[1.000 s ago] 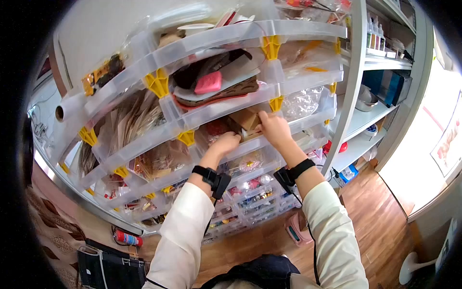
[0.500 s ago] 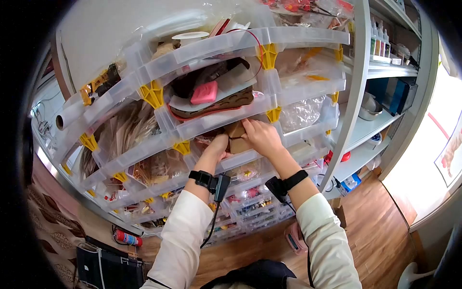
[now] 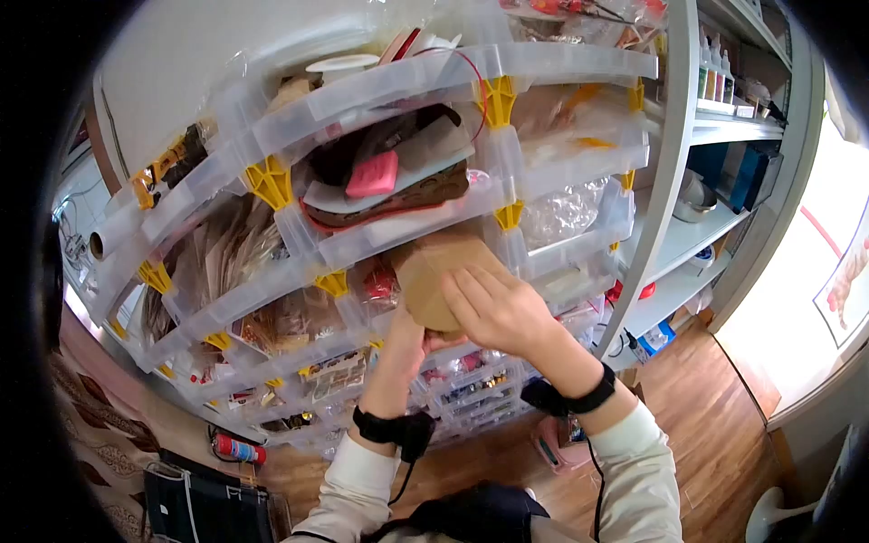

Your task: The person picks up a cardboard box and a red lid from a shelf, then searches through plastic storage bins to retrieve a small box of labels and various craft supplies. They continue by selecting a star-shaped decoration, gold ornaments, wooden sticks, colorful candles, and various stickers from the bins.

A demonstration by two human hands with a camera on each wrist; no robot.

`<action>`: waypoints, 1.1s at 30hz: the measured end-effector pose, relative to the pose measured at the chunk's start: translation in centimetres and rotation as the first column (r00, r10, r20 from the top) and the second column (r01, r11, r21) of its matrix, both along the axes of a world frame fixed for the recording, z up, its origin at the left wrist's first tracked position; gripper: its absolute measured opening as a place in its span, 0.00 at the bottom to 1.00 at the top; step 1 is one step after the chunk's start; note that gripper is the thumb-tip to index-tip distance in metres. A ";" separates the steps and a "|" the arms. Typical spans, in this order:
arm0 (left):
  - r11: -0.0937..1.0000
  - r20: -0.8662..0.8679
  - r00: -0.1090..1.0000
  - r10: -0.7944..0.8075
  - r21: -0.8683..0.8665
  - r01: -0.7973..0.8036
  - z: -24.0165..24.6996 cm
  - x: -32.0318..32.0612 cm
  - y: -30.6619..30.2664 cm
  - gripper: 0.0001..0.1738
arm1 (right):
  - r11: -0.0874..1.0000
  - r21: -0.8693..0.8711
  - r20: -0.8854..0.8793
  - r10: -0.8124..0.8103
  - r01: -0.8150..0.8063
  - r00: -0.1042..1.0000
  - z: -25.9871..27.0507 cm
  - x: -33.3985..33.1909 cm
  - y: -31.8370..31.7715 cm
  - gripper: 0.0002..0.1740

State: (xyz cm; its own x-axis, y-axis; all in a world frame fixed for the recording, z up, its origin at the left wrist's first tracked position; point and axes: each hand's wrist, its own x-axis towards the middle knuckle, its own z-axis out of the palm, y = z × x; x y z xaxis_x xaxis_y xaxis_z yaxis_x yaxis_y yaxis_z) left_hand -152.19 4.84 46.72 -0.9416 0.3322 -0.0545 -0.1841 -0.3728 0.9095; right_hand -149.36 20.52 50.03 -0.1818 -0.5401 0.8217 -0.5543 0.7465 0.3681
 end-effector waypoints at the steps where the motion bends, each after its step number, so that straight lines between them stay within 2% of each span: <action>1: 1.000 0.013 1.000 0.002 -0.002 -0.002 -1.0 0.8 0.1 0.29 | 0.999 -0.051 0.000 -0.008 0.008 1.000 -0.2 1.3 0.1 0.18; 2: 0.997 -0.030 0.999 0.043 -0.056 -0.044 -2.0 1.4 0.3 0.23 | 0.999 -0.053 0.009 -0.010 0.010 1.000 -0.2 2.2 0.3 0.18; 3: 0.990 -0.071 0.994 0.079 -0.111 -0.086 -2.7 2.0 0.7 0.18 | 0.990 -0.140 0.018 -0.016 0.018 1.000 -0.4 3.2 0.5 0.18; 4: 0.982 0.033 0.983 0.183 0.045 -0.184 -3.2 2.9 1.5 0.16 | 0.974 -0.226 0.034 -0.022 0.029 0.999 -0.9 4.1 0.4 0.18; 5: 0.983 0.049 0.983 0.179 0.043 -0.181 -3.8 3.5 1.4 0.16 | 0.974 -0.225 0.049 -0.026 0.036 0.998 -1.5 4.9 0.2 0.18; 7: 0.952 0.169 0.986 -0.010 0.302 -0.042 -4.5 4.2 0.9 0.16 | 0.928 -0.371 0.029 -0.032 0.041 0.999 -2.3 6.3 -0.3 0.18; 8: 0.938 0.222 0.971 -0.084 0.347 0.002 -3.9 4.7 0.4 0.18 | 0.893 -0.448 0.084 0.001 0.037 0.996 -2.7 7.2 -0.7 0.17; 9: 0.938 0.227 0.970 -0.087 0.347 0.003 -4.6 4.5 0.0 0.18 | 0.893 -0.448 0.089 -0.002 0.042 0.996 -3.2 8.0 -0.9 0.17; 12: 0.919 0.085 0.962 -0.260 0.329 0.219 -6.9 4.8 -0.8 0.26 | 0.756 -0.647 0.096 -0.052 0.102 0.994 -4.3 10.4 -1.4 0.12; 14: 0.915 0.139 0.967 -0.213 0.375 0.147 -7.9 6.6 -0.8 0.41 | 0.723 -0.671 0.124 -0.105 0.161 0.987 -4.7 12.8 -1.2 0.11; 15: 0.915 0.148 0.962 -0.228 0.371 0.160 -8.7 7.2 -1.3 0.41 | 0.688 -0.695 0.145 -0.151 0.210 0.978 -5.2 14.0 -1.1 0.10; 16: 0.923 0.144 0.961 -0.235 0.342 0.174 -9.8 7.6 -1.9 0.43 | 0.609 -0.754 0.167 -0.187 0.248 0.968 -6.3 15.0 -1.0 0.09; 17: 0.929 0.143 0.959 -0.244 0.318 0.189 -9.9 8.2 -2.2 0.44 | 0.410 -0.897 0.195 0.037 0.163 0.980 -8.0 15.9 -0.6 0.12; 18: 0.945 0.230 0.948 -0.220 0.292 0.148 -9.8 9.0 -2.4 0.47 | 0.358 -0.917 0.182 -0.020 0.178 0.983 -9.0 16.5 0.0 0.14; 19: 0.940 0.244 0.938 -0.245 0.296 0.169 -9.7 9.8 -2.9 0.47 | 0.302 -0.934 0.171 -0.083 0.189 0.982 -9.4 17.2 0.3 0.16; 20: 0.937 0.226 0.935 -0.274 0.283 0.206 -9.8 10.3 -3.4 0.47 | 0.204 -0.924 0.306 -0.107 0.322 0.946 -10.1 18.5 1.0 0.15; 21: 0.931 0.202 0.930 -0.306 0.268 0.248 -9.7 10.7 -3.6 0.48 | 0.193 -0.923 0.311 -0.140 0.334 0.940 -10.5 19.7 0.9 0.15; 23: 0.921 0.220 0.911 -0.348 0.260 0.289 -10.1 11.5 -3.9 0.50 | -0.100 -0.922 0.369 0.068 0.374 0.927 -10.8 22.1 0.0 0.13; 24: 0.904 0.225 0.890 -0.396 0.269 0.334 -10.6 11.7 -4.0 0.50 | -0.175 -0.901 0.378 0.127 0.396 0.917 -12.3 23.5 0.0 0.14; 25: 0.884 0.229 0.868 -0.441 0.277 0.377 -11.1 12.0 -4.0 0.51 | -0.196 -0.898 0.383 0.092 0.394 0.919 -12.9 24.5 -0.6 0.14; 27: 0.856 0.217 0.837 -0.502 0.267 0.444 -11.6 13.4 -3.5 0.51 | -0.591 -0.783 0.086 0.205 0.193 0.975 -13.8 26.2 -1.5 0.16; 28: 0.845 0.191 0.832 -0.521 0.252 0.472 -12.4 14.1 -3.3 0.51 | -0.597 -0.782 0.088 0.176 0.177 0.980 -15.2 27.2 -1.7 0.16; 30: 0.804 0.185 0.791 -0.583 0.273 0.528 -13.0 15.7 -2.7 0.52 | -0.665 -0.710 0.059 0.271 0.231 0.961 -18.8 29.5 -1.5 0.16; 31: 0.793 0.177 0.781 -0.598 0.276 0.544 -13.1 16.6 -2.2 0.52 | -0.664 -0.716 0.057 0.253 0.216 0.966 -19.9 30.9 -1.3 0.16; 32: 0.769 0.204 0.748 -0.632 0.284 0.572 -13.2 17.6 -1.7 0.53 | -0.669 -0.649 0.015 0.466 0.363 0.885 -20.9 32.3 -1.1 0.17; 33: 0.754 0.209 0.729 -0.652 0.287 0.592 -13.3 18.4 -1.1 0.53 | -0.631 -0.587 -0.048 0.652 0.507 0.756 -21.8 33.5 -0.9 0.18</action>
